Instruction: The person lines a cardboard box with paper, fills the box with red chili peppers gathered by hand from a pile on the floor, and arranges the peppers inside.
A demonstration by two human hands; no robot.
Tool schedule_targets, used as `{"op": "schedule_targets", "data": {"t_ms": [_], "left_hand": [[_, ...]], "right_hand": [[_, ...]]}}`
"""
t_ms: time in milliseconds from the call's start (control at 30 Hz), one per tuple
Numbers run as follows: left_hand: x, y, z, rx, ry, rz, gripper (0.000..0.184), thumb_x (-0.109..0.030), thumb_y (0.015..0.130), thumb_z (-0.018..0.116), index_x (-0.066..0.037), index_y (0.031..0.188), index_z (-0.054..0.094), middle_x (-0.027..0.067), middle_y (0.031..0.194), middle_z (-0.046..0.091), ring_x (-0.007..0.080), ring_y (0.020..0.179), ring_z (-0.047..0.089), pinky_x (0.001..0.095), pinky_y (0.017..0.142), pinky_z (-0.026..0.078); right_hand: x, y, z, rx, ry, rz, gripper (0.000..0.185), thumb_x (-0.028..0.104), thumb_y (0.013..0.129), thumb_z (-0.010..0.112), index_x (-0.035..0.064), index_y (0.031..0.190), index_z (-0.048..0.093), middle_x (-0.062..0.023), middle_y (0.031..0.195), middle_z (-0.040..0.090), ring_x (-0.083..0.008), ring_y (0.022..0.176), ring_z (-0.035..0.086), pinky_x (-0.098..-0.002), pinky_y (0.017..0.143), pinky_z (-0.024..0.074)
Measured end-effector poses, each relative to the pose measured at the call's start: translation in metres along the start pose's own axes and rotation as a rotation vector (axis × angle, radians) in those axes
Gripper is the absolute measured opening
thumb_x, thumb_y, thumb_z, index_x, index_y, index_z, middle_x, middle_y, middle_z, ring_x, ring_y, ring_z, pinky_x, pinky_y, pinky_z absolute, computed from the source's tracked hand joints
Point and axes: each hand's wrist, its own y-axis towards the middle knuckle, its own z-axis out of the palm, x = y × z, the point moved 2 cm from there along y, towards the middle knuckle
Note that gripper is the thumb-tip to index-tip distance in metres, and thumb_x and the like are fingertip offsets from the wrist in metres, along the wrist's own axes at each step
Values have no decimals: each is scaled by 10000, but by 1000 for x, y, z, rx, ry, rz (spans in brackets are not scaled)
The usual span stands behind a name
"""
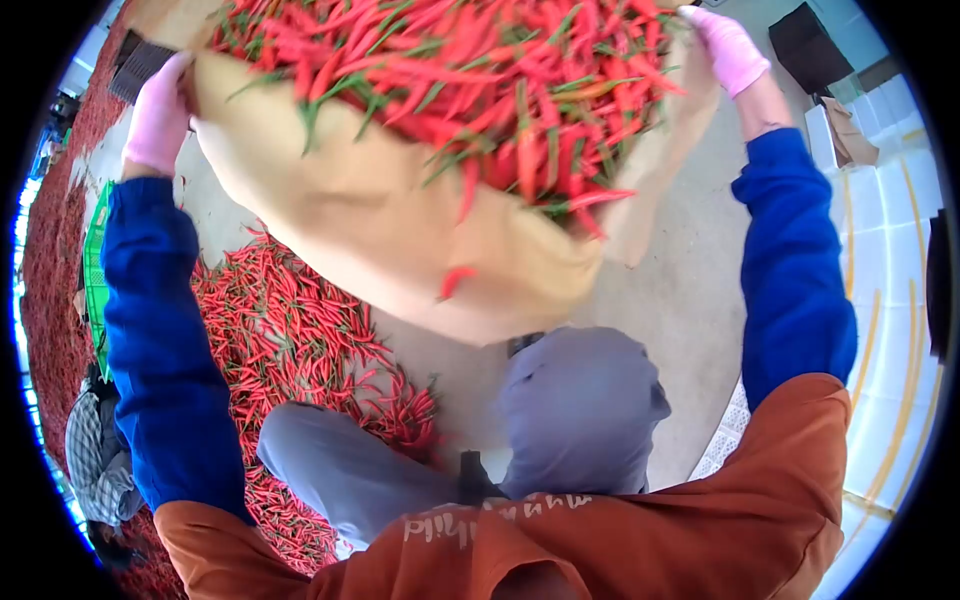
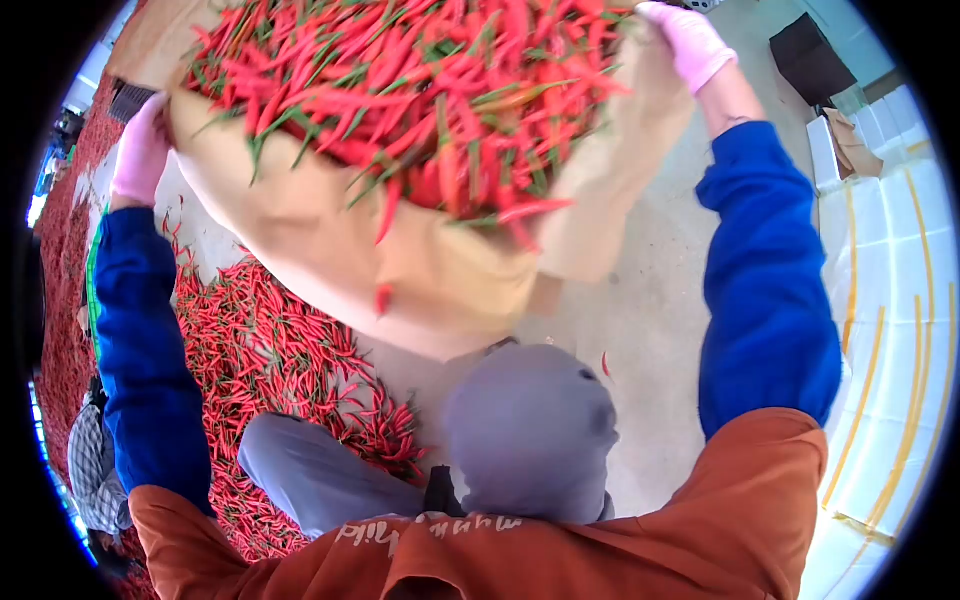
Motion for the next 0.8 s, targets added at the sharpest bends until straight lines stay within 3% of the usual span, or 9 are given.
{"op": "schedule_targets", "data": {"t_ms": [100,167,333,367,500,533,567,767,800], "left_hand": [[-52,8,55,66,-228,82,216,-215,941,508,-57,1031,625,19,904,630,110,829,582,233,736,446],[-60,35,83,15,-531,-164,229,-202,952,484,-47,1052,619,26,930,628,112,853,577,230,762,445],[-113,69,194,72,-125,38,172,-187,855,573,-45,803,656,24,696,613,123,643,570,274,599,455],[-124,63,225,-14,-453,-115,188,-190,845,585,-35,758,647,9,667,592,118,593,539,282,547,417],[-95,78,293,83,-278,-230,182,-172,824,598,-39,706,636,11,642,585,121,563,538,267,539,418],[-71,93,310,195,-334,-247,269,-231,834,622,16,939,644,92,794,648,173,663,605,283,584,470],[-82,86,313,178,-428,-358,234,-251,898,557,-45,960,649,26,871,638,111,774,585,256,719,465],[-61,109,408,336,-468,-363,219,-223,878,572,-17,889,643,33,788,637,108,734,607,278,655,488],[-48,111,420,395,-186,-95,222,-220,878,568,-11,892,640,43,783,635,125,736,613,285,658,495]], "right_hand": [[15,69,-80,158,14,40,274,197,915,552,1,1100,602,-73,1021,666,-170,896,632,-304,845,491],[29,72,-113,188,-17,92,301,198,926,523,-4,1143,576,-88,1062,664,-179,934,636,-311,881,486],[27,74,-186,163,66,143,283,205,908,547,5,1103,596,-101,1073,661,-189,958,632,-313,897,476],[24,72,-201,116,31,142,280,203,908,544,6,1099,597,-108,1070,662,-194,947,635,-322,897,477],[-24,98,-286,13,18,208,306,198,913,539,11,1151,581,-92,1068,660,-195,960,632,-314,916,469],[-40,97,-296,-28,25,167,306,196,921,530,3,1153,579,-86,1073,657,-185,969,628,-310,911,471],[-52,86,-296,-55,29,155,310,199,924,530,4,1161,578,-83,1084,651,-175,980,621,-310,913,468],[-172,91,-364,-217,120,241,335,222,917,532,-6,1157,588,-81,1080,647,-187,977,607,-309,923,441],[-191,79,-373,-235,97,288,355,239,909,558,-15,1156,577,-93,1083,647,-196,978,611,-321,908,455]]}}
